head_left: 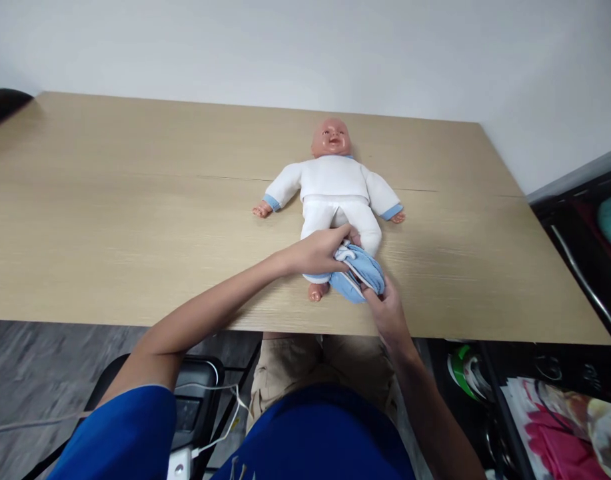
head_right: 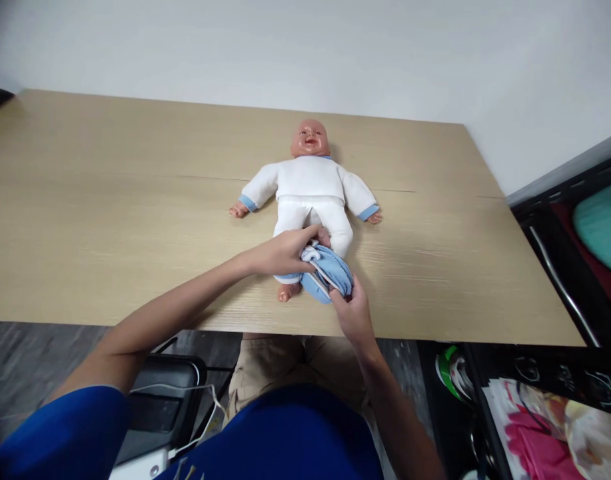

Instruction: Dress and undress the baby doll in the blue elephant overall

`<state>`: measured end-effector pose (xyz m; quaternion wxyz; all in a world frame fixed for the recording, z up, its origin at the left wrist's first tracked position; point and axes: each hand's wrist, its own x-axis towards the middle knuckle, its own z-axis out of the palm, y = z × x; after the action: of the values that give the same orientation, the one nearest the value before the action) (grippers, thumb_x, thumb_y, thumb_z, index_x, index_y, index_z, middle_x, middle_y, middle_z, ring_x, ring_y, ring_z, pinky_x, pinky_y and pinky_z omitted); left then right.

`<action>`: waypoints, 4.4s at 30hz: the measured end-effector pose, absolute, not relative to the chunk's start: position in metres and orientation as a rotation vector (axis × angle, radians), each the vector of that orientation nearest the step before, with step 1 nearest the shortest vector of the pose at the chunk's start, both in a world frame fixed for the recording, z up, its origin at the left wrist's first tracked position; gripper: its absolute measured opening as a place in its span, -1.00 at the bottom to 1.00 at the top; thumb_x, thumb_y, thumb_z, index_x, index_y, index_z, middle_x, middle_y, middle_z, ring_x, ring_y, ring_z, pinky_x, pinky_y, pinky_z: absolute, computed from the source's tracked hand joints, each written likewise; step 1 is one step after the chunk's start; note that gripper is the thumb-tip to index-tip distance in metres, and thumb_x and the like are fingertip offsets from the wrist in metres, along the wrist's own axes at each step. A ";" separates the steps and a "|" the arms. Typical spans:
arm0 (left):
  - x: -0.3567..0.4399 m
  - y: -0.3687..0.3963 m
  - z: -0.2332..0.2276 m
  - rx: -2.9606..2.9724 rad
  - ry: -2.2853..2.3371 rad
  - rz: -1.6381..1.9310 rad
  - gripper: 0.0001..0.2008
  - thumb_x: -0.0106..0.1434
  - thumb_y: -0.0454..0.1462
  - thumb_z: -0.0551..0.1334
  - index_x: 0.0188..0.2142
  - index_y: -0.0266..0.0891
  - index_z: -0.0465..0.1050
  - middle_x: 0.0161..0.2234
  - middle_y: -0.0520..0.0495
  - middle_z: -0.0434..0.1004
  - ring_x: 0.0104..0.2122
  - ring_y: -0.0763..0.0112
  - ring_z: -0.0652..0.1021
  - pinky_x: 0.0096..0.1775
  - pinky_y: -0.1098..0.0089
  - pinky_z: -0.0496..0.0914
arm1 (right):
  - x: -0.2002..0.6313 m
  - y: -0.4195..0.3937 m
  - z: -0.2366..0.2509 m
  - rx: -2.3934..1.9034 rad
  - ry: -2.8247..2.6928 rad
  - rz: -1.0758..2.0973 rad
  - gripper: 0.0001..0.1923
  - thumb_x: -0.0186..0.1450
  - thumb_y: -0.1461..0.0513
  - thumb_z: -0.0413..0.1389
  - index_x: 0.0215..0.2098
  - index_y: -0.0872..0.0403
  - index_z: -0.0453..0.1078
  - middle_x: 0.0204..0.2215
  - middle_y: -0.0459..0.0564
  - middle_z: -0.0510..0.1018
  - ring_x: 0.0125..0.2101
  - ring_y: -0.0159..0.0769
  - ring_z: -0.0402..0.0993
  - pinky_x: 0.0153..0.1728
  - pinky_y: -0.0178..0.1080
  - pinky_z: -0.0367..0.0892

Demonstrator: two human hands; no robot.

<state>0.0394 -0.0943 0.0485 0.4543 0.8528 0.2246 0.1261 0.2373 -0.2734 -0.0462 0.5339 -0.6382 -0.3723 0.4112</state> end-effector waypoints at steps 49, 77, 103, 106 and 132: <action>0.003 -0.099 0.028 2.284 0.429 0.607 -0.35 0.45 0.26 0.55 0.24 -0.10 0.58 0.25 -0.32 0.72 0.28 -0.15 0.62 0.42 -0.09 0.45 | 0.328 -0.227 0.022 -1.336 -1.788 0.839 -0.61 0.39 -0.03 0.57 0.08 -0.12 0.67 0.15 0.11 0.72 0.24 0.20 0.65 0.35 0.19 0.56; -0.030 -0.074 -0.032 1.392 0.740 0.831 -0.46 0.46 0.15 0.54 0.16 -0.16 0.63 0.10 -0.25 0.78 0.11 0.07 0.71 0.15 0.13 0.65 | 0.304 -0.156 -0.007 -1.342 -1.095 1.362 -0.60 0.36 -0.16 0.47 -0.05 -0.17 0.56 -0.27 -0.10 0.63 -0.30 -0.05 0.53 -0.25 -0.03 0.55; -0.009 0.002 -0.002 1.581 0.829 0.851 -0.41 0.26 0.21 0.63 -0.27 -0.18 0.48 -0.29 0.07 0.35 -0.28 0.37 0.35 -0.18 0.30 0.24 | 0.315 -0.058 -0.003 -1.344 -1.409 0.866 -0.22 0.26 -0.54 0.45 -0.26 -0.09 0.50 -0.40 -0.15 0.47 -0.36 -0.23 0.35 -0.29 -0.17 0.36; -0.019 0.008 -0.017 1.561 0.745 0.886 -0.36 0.28 0.28 0.65 -0.28 -0.18 0.52 -0.28 0.04 0.40 -0.25 0.34 0.40 -0.14 0.28 0.28 | 0.326 -0.066 -0.012 -1.360 -1.539 0.839 -0.21 0.39 -0.57 0.30 -0.31 -0.09 0.49 -0.36 -0.10 0.45 -0.30 -0.16 0.35 -0.16 -0.09 0.42; -0.039 0.012 -0.015 1.651 0.641 0.838 -0.41 0.38 0.30 0.60 -0.17 -0.17 0.69 -0.03 -0.16 0.67 0.10 0.06 0.60 0.23 0.15 0.47 | 0.326 -0.077 -0.016 -1.369 -1.387 1.103 -0.40 0.32 -0.38 0.52 -0.13 -0.09 0.74 -0.09 0.00 0.82 0.05 0.14 0.69 0.20 0.11 0.68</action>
<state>-0.0389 0.0116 -0.0153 0.5575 0.6995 0.2715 0.3551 0.3256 -0.0767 -0.0161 0.4359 -0.5502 -0.5575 0.4431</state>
